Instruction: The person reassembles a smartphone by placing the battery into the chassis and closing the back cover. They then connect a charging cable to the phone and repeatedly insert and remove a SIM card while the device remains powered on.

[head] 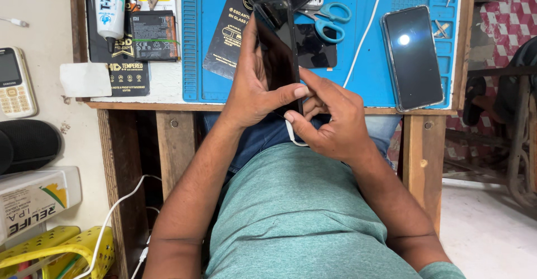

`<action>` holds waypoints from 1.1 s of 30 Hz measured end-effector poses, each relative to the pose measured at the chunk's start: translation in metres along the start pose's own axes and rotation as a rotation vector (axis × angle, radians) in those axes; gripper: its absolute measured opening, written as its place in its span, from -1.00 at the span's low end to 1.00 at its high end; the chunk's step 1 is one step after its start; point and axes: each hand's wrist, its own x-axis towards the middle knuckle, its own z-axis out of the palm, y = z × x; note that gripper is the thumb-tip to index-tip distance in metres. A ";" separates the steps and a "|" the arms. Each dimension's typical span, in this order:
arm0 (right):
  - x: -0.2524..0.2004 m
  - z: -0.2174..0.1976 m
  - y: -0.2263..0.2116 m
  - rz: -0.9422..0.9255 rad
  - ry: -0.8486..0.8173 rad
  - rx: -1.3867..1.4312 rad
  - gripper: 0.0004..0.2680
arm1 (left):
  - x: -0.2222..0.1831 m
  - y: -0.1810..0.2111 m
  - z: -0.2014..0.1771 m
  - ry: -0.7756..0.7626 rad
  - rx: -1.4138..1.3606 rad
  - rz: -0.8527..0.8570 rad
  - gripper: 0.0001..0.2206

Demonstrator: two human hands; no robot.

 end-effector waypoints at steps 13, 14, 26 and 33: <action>0.014 -0.013 0.034 0.076 0.131 0.492 -0.74 | 0.002 0.008 0.000 -0.092 0.031 -0.078 0.16; 0.018 -0.013 0.036 0.090 0.129 0.555 -0.73 | 0.003 0.009 0.001 -0.102 0.047 -0.078 0.16; 0.047 -0.012 0.041 -0.027 0.003 0.644 -0.49 | 0.007 0.012 -0.001 -0.133 0.081 -0.145 0.21; 0.048 0.002 0.058 -0.008 0.002 0.808 -0.51 | 0.010 0.006 -0.003 -0.141 0.136 -0.132 0.17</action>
